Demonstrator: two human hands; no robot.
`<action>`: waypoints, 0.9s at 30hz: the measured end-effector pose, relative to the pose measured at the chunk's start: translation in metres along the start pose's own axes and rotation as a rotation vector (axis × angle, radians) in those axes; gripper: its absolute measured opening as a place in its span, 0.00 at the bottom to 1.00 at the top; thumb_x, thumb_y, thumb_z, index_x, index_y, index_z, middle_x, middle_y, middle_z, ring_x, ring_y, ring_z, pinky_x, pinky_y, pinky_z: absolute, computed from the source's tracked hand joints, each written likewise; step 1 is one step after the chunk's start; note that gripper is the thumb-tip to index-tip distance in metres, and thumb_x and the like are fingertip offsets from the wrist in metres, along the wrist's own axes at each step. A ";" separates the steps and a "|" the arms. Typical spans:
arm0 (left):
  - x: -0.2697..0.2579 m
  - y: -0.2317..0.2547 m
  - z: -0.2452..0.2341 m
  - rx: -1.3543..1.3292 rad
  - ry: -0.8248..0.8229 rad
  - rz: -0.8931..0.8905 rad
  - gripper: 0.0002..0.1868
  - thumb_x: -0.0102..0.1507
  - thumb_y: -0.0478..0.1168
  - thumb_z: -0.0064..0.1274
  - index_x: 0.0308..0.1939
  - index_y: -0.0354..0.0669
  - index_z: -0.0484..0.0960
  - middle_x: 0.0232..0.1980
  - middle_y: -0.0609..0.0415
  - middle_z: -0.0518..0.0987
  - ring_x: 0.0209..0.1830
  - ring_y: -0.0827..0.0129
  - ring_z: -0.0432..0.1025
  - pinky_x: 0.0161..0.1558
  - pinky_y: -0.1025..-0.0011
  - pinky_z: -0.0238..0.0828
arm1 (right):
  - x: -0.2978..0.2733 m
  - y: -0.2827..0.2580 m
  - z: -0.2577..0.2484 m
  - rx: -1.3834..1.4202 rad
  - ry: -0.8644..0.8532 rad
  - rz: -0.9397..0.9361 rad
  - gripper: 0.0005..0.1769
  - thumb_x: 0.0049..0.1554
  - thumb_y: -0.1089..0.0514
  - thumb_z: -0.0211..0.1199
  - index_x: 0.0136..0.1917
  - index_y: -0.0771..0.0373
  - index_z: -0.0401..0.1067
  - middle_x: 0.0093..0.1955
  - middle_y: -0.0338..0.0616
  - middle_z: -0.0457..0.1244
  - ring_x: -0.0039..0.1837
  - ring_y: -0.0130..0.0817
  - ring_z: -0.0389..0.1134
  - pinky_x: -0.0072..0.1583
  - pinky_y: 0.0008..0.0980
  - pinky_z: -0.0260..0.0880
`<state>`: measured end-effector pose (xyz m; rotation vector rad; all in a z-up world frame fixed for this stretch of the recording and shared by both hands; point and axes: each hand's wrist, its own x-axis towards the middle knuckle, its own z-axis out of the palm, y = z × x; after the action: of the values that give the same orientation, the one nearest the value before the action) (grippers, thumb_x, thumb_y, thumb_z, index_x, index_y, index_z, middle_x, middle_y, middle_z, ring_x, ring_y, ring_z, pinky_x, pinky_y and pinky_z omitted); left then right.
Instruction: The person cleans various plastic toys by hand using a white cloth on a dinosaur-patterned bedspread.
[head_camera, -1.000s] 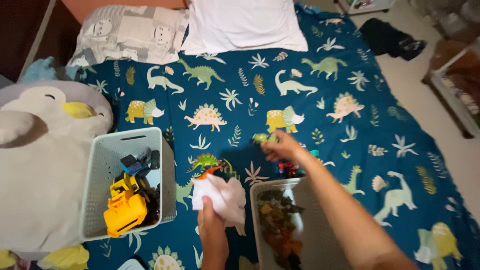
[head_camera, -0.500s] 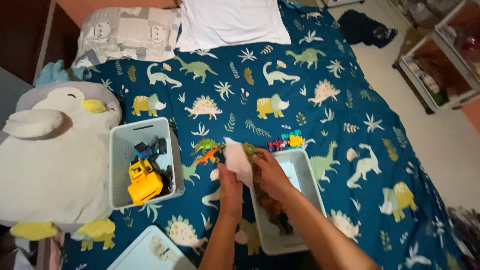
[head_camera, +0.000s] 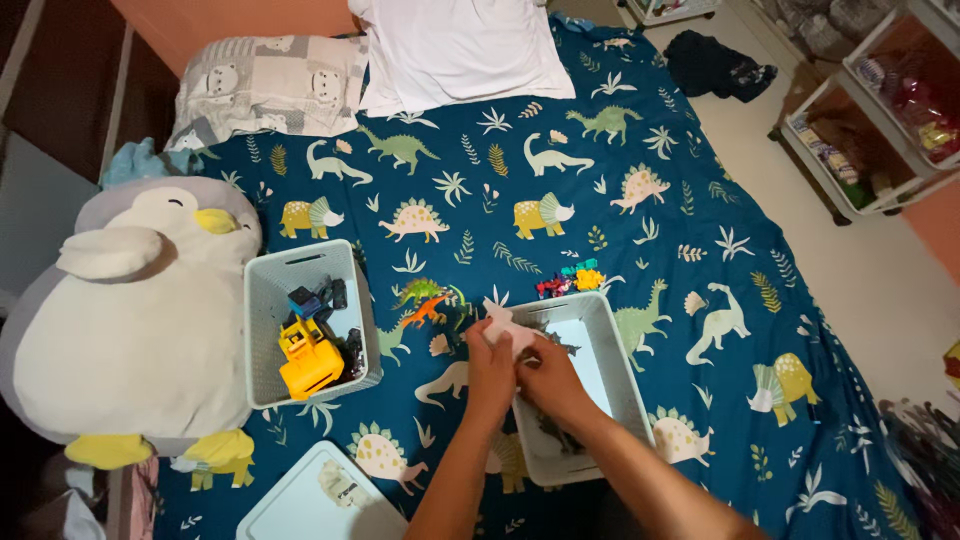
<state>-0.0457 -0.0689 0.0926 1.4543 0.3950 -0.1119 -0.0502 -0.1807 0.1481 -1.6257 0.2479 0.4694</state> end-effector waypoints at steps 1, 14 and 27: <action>0.003 -0.002 0.001 0.032 0.049 0.052 0.24 0.70 0.44 0.43 0.68 0.37 0.63 0.60 0.39 0.74 0.57 0.56 0.72 0.57 0.63 0.69 | 0.001 0.000 0.004 -0.020 0.022 -0.072 0.14 0.56 0.63 0.62 0.57 0.64 0.73 0.43 0.45 0.69 0.39 0.29 0.69 0.36 0.29 0.65; 0.047 0.020 -0.045 -0.352 0.021 -0.004 0.20 0.71 0.44 0.41 0.57 0.31 0.75 0.52 0.46 0.78 0.50 0.61 0.73 0.51 0.64 0.69 | 0.035 0.009 0.022 0.123 -0.007 -0.159 0.10 0.61 0.60 0.61 0.52 0.69 0.74 0.41 0.46 0.68 0.43 0.29 0.68 0.46 0.30 0.69; 0.043 0.033 -0.034 -0.505 0.046 -0.054 0.25 0.73 0.50 0.35 0.63 0.33 0.71 0.55 0.45 0.78 0.52 0.61 0.76 0.52 0.65 0.73 | 0.038 0.006 0.028 0.436 -0.051 0.063 0.11 0.58 0.63 0.59 0.54 0.63 0.74 0.46 0.43 0.70 0.46 0.35 0.73 0.49 0.35 0.75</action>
<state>-0.0025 -0.0242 0.1073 0.9498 0.4616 -0.0188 -0.0230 -0.1490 0.1247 -1.1820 0.3391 0.4671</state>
